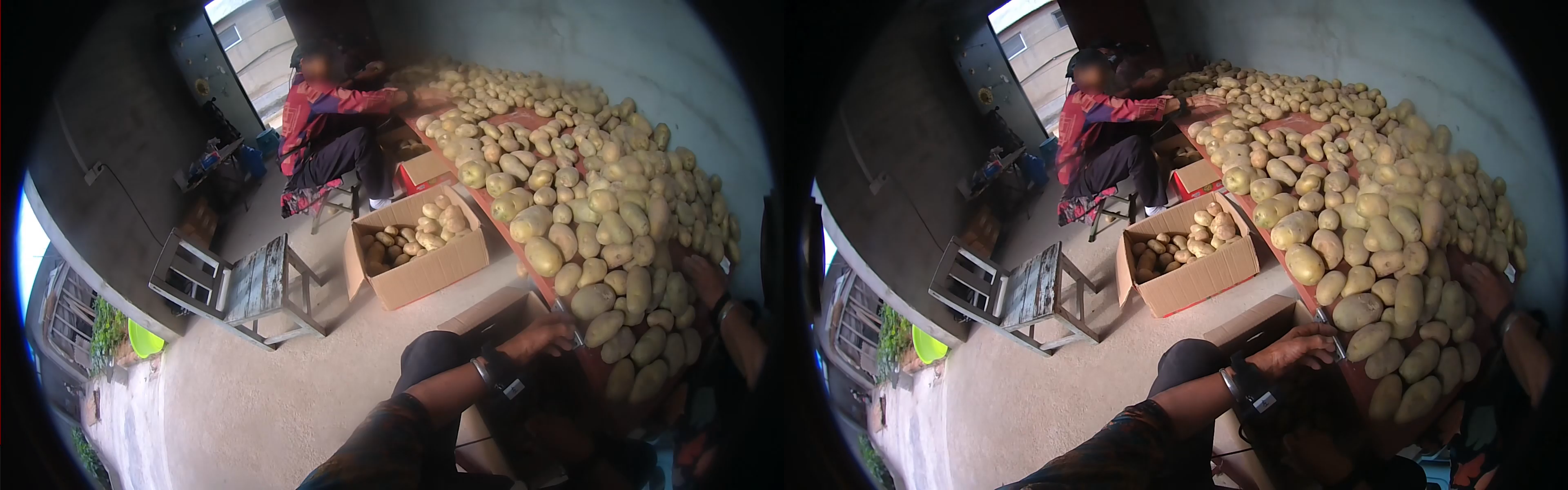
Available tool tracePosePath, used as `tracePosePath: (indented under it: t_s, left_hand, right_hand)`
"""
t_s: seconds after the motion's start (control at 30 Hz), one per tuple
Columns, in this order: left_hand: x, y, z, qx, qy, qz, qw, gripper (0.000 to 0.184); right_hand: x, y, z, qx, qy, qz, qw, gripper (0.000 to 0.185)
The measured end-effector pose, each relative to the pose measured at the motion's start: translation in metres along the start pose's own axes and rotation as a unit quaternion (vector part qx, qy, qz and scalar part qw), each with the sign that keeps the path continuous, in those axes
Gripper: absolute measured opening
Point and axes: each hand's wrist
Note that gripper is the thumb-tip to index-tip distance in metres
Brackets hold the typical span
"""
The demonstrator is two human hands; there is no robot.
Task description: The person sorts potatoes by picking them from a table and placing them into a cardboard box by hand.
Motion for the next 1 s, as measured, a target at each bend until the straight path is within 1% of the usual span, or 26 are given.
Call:
tracePosePath:
  t_s: [0.2,0.27,0.4,0.5,0.6,0.73,0.83,1.0]
  left_hand:
    - [0.0008,0.0005,-0.001,0.015,-0.004,0.0,1.0,0.058]
    - [0.0006,0.0004,-0.0011,0.014,-0.003,-0.001,1.0,0.058]
    - [0.0028,-0.0003,0.0004,0.027,-0.004,-0.017,0.999,0.058]
    - [0.0033,-0.0019,0.0005,0.022,0.002,-0.025,0.999,0.058]
    - [0.0043,-0.0044,0.0023,0.012,0.01,-0.024,1.0,0.057]
    - [0.006,-0.0068,0.0053,0.012,0.013,-0.021,1.0,0.057]
    - [0.0063,-0.0072,0.005,0.012,0.015,-0.019,1.0,0.056]
    - [0.0082,-0.0076,0.0039,0.022,0.011,-0.043,0.999,0.052]
  right_hand:
    - [0.0008,0.0054,-0.0036,-0.012,-0.012,-0.007,1.0,0.02]
    - [0.0003,0.003,-0.0017,0.007,0.003,-0.003,1.0,0.019]
    - [0.0008,0.0014,-0.0015,-0.002,0.003,0.008,1.0,0.02]
    - [0.0002,0.0019,-0.0017,-0.001,0.011,0.016,1.0,0.021]
    - [-0.0008,0.0042,-0.0027,0.005,0.002,-0.004,1.0,0.023]
    - [-0.0003,0.0032,-0.003,-0.008,0.008,0.008,1.0,0.025]
    - [-0.0004,0.003,-0.0034,-0.008,0.004,0.01,1.0,0.025]
    - [0.0003,0.0016,-0.0031,0.009,0.0,0.007,1.0,0.024]
Point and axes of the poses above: each hand's wrist, its own x-axis towards the middle knuckle, its own y-axis out of the palm, z = x × y, and after that the axes turned 7 degrees about y, right-handed
